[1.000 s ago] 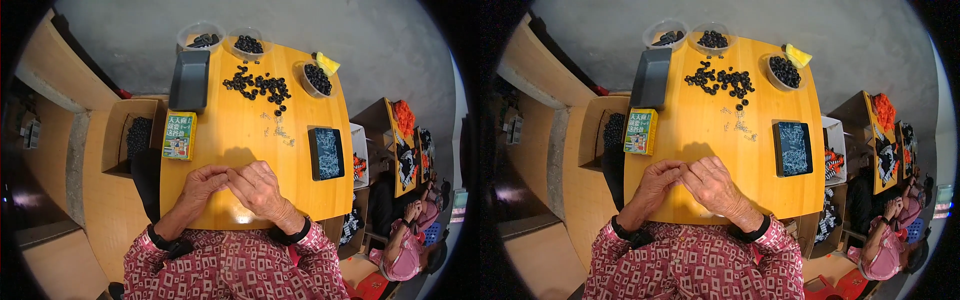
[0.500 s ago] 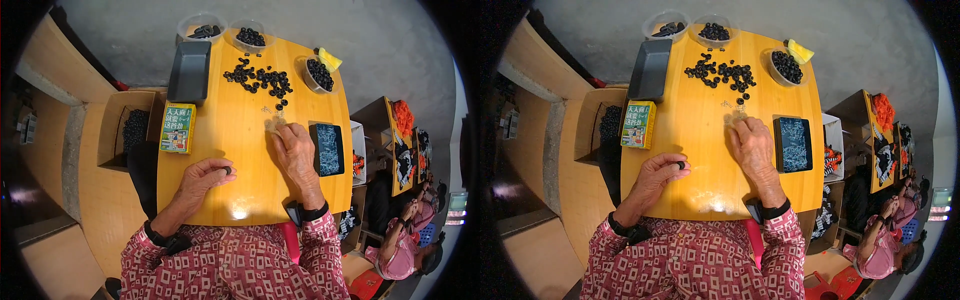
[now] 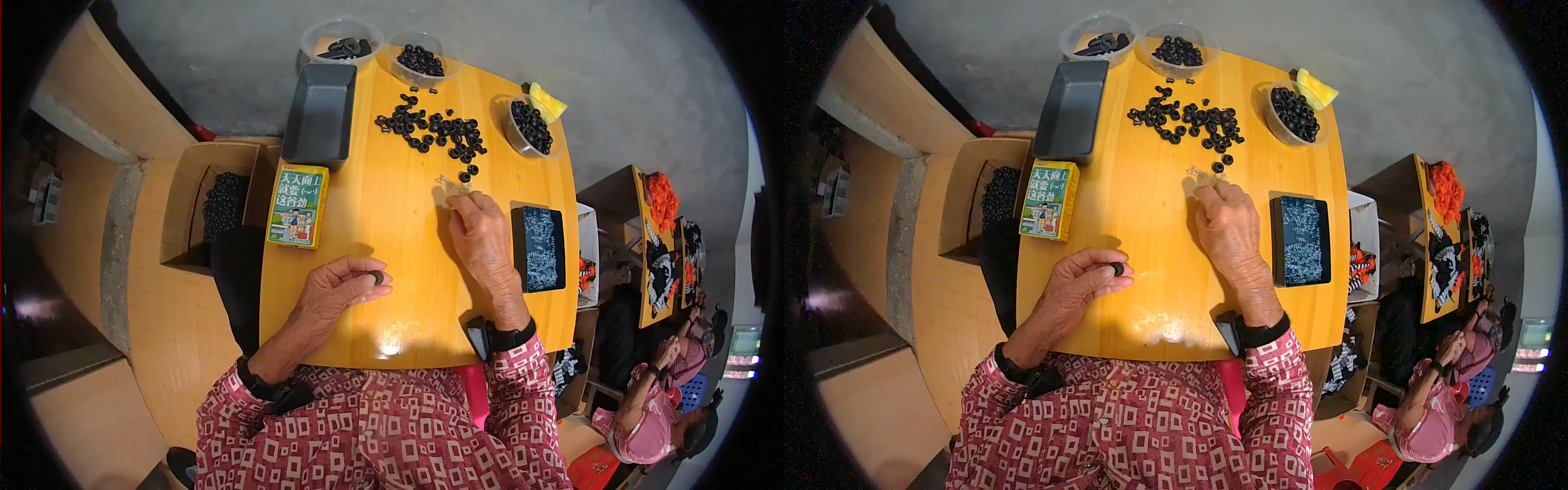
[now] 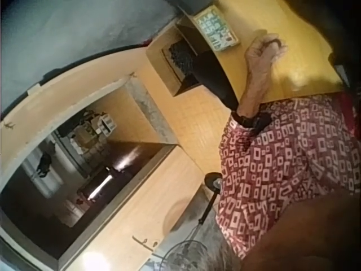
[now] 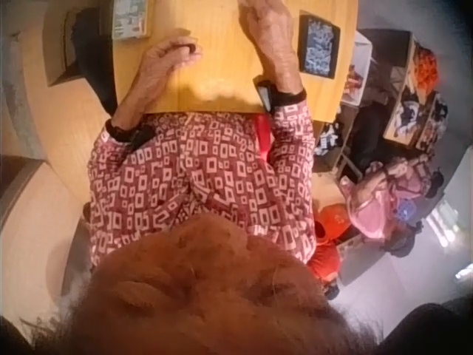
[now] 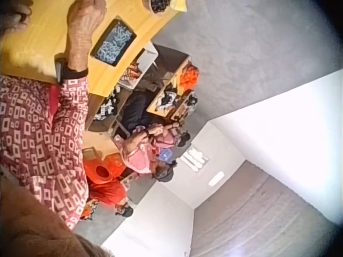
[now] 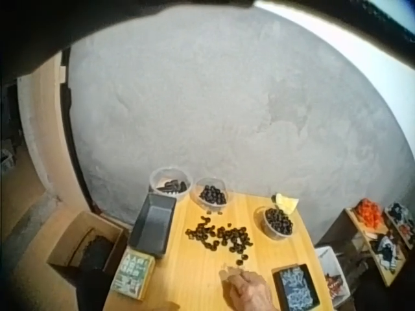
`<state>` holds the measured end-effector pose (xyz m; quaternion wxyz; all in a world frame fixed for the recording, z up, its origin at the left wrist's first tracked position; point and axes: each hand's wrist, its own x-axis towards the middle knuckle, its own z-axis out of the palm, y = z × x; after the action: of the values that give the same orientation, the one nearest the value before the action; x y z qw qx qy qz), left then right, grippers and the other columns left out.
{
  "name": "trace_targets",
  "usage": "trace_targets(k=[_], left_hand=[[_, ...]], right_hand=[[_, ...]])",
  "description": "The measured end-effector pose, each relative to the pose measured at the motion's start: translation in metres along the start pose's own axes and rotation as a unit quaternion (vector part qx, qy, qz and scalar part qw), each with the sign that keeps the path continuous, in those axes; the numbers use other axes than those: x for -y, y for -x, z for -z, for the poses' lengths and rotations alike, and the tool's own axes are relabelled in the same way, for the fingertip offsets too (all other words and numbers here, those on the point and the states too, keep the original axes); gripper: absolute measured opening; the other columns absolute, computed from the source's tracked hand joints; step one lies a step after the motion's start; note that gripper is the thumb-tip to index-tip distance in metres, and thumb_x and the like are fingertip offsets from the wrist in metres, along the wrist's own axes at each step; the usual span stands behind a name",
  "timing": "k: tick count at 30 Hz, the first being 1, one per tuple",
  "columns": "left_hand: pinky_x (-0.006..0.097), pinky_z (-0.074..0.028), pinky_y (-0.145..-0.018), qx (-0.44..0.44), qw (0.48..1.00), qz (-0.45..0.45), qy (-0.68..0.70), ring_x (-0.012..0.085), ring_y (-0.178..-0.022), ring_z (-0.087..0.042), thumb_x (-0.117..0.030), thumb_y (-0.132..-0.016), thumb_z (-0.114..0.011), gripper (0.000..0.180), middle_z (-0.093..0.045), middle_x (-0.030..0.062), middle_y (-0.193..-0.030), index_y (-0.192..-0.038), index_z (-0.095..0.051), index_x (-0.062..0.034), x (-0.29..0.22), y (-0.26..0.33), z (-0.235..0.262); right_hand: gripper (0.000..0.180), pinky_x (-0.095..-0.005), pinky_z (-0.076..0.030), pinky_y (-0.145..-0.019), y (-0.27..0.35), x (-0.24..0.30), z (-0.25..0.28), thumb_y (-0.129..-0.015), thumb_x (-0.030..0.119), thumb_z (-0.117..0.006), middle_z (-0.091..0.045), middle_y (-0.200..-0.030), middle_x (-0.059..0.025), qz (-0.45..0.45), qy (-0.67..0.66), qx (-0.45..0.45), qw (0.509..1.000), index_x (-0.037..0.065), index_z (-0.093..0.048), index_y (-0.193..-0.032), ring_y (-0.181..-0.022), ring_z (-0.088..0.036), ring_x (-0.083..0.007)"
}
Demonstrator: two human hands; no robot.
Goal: The person assembles small black beads by hand, inserting metal pins into them.
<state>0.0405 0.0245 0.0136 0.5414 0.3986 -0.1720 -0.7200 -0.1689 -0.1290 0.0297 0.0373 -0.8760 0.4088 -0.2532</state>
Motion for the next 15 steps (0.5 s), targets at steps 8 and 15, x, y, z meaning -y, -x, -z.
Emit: trace_targets(k=[8,15], left_hand=[[0.032,-0.053,-0.094,0.009,1.0,-0.005,-0.005,0.0207,-0.099,-0.066,-0.008,-0.093,-0.062,0.023,-0.067,0.0129,-0.104,-0.114,-0.062,0.0012,0.002,0.0,-0.001],[0.03,-0.052,-0.094,0.016,1.0,-0.007,-0.005,0.0212,-0.101,-0.066,-0.009,-0.094,-0.062,0.025,-0.067,0.0127,-0.107,-0.116,-0.061,0.002,0.005,-0.002,0.003]], right_hand=[[0.017,-0.0408,-0.048,-0.071,0.008,-0.007,0.023,-0.077,0.005,-0.07,-0.061,-0.083,-0.0113,-0.045,0.016,-0.018,0.999,0.003,-0.068,-0.094,-0.08,-0.06,-0.0315],[0.006,-0.041,-0.048,-0.07,0.001,0.0,-0.004,-0.079,0.007,-0.068,-0.062,-0.082,-0.0108,0.025,0.033,0.017,0.999,0.004,-0.067,-0.084,-0.08,-0.061,-0.0309]])
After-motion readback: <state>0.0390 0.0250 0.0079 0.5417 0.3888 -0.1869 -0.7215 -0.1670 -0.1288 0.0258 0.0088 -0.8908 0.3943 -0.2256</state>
